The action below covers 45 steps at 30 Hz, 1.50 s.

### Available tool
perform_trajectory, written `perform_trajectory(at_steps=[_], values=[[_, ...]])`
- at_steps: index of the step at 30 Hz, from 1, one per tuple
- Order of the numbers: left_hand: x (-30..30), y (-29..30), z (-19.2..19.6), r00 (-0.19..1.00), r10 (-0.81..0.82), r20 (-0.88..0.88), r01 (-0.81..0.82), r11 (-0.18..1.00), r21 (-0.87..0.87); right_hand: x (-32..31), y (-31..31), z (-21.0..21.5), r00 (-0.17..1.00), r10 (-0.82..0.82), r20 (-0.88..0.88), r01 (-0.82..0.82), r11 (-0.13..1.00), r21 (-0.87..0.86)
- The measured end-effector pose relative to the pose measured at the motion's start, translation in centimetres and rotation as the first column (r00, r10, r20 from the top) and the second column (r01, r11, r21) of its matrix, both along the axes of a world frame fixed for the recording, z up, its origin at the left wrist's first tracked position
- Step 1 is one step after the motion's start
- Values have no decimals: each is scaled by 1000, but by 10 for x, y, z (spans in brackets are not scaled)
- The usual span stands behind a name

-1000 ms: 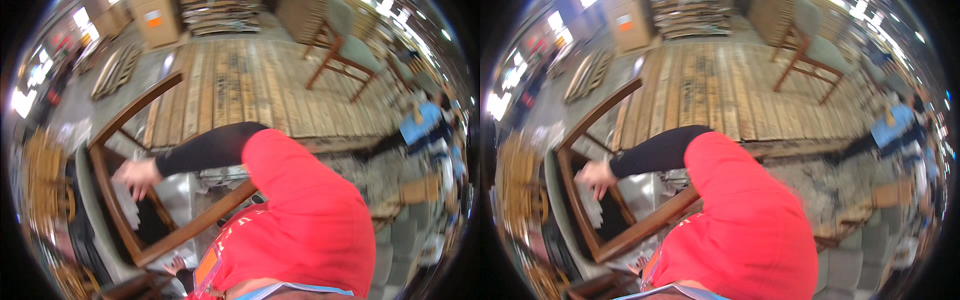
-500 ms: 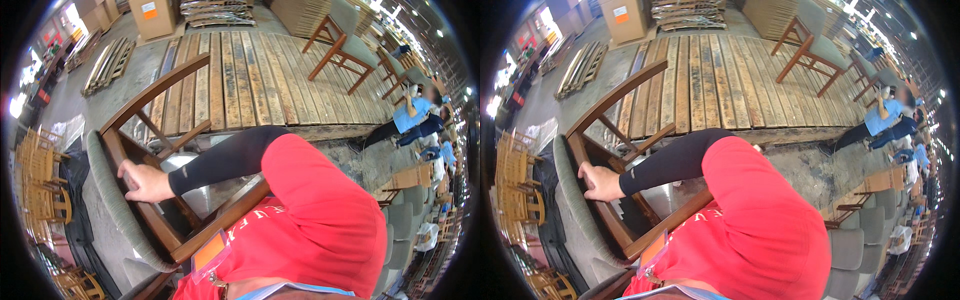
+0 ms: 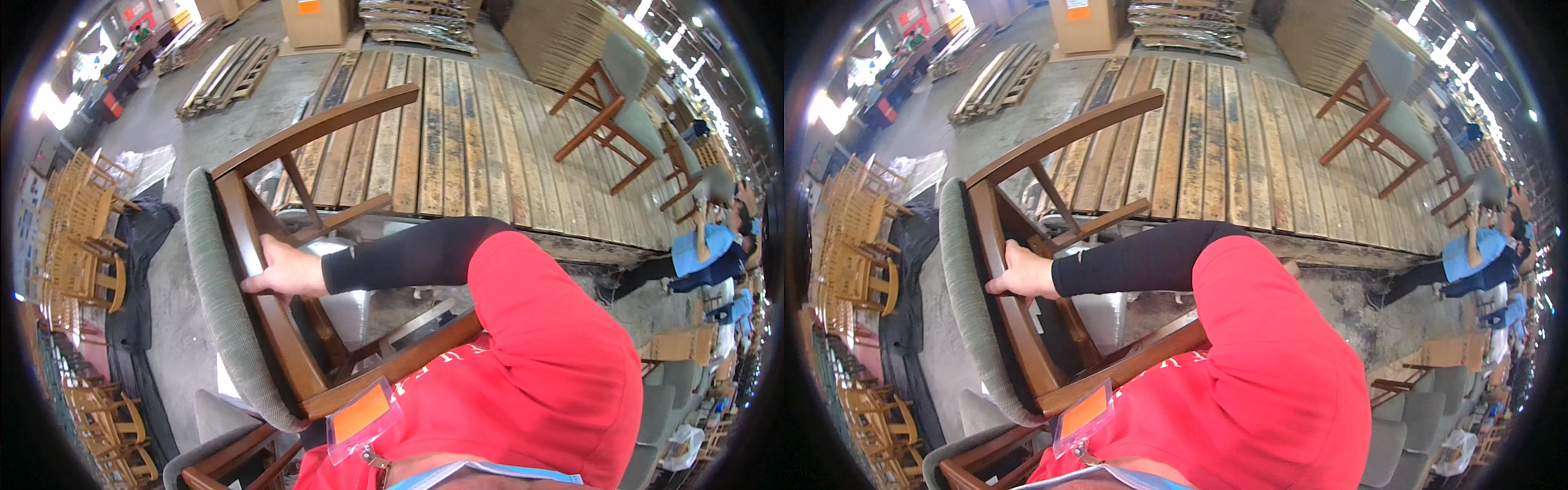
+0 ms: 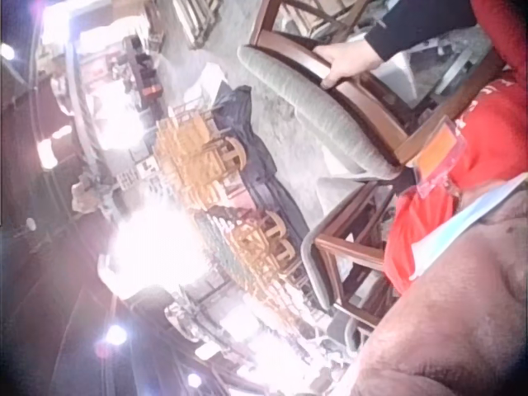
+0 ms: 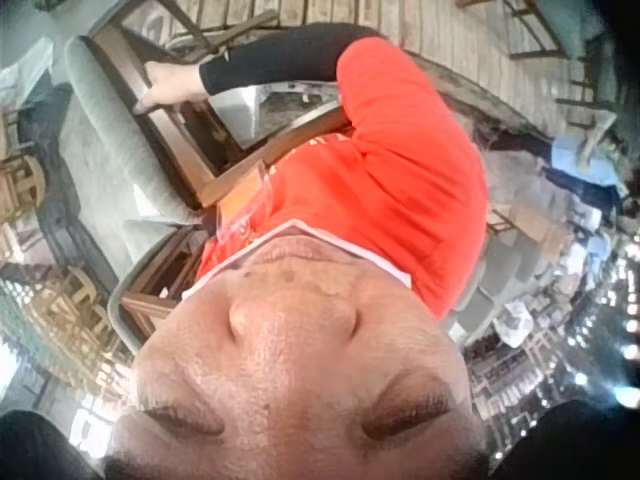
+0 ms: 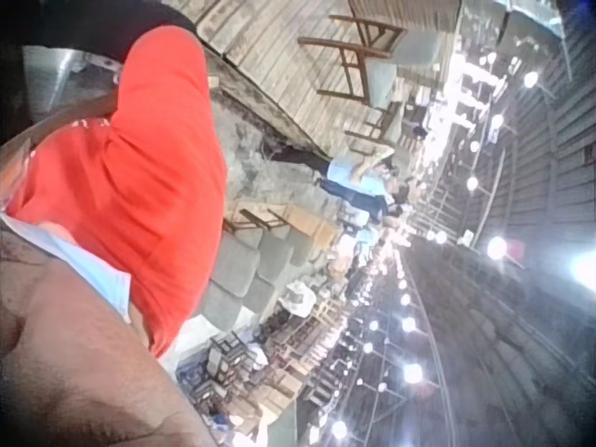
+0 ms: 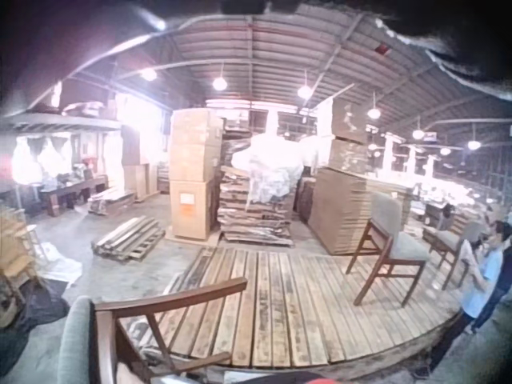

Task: The person repeatedly lifts wooden chairs with upholstered seats, wipes the underside and legs with a cloth, and sets them down. The person handles multiple chairs one at a time, rotating them to access different surfaces.

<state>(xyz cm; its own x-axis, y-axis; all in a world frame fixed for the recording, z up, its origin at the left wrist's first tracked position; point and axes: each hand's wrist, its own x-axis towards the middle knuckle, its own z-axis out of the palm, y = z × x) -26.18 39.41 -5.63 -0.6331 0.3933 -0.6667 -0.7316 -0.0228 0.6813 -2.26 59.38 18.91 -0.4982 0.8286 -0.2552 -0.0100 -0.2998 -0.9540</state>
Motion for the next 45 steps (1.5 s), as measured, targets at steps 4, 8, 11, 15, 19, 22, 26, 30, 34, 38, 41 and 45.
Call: perform_trajectory(at_steps=[4, 8, 11, 15, 19, 22, 26, 30, 34, 38, 41, 45], values=[[-1, -10, 13, 988, 56, -146, -40, 993, 109, 13, 24, 13, 987, 157, 30, -159, 986, 53], [26, -5, 27, 975, 102, 198, -158, 944, 291, 102, 65, 30, 983, 184, 20, -184, 982, 41], [40, 20, 60, 968, 242, -73, -203, 915, 348, 171, 99, 74, 986, 168, 7, -168, 985, 40], [64, 131, 156, 955, 210, -209, -61, 830, 554, 306, 175, 80, 936, 111, -334, -78, 991, 110], [130, 304, 249, 934, -66, -350, 307, 648, 697, 435, 242, 59, 866, -228, -446, 303, 947, 103], [232, 470, 285, 831, -143, -538, 499, 618, 607, 533, 311, 9, 783, -468, -409, 540, 838, 75], [304, 645, 312, 622, -20, -782, 630, 605, 486, 589, 395, -59, 697, -595, -400, 652, 759, 7], [407, 754, 320, 452, -50, -891, 702, 636, 321, 632, 456, -121, 647, -679, -346, 718, 696, -23], [475, 809, 292, 75, 35, -997, 654, 753, 76, 680, 499, -157, 610, -749, -257, 774, 633, -7], [519, 804, 253, -227, -443, -867, 303, 814, -495, 695, 528, -173, 608, -761, -226, 784, 620, 21], [525, 706, 143, -293, -355, -888, 543, 702, -460, 692, 532, -169, 650, -743, -160, 759, 645, 88], [472, 422, -33, -332, -712, -619, 681, 273, -679, 657, 467, -169, 539, -834, -116, 830, 502, 244]])
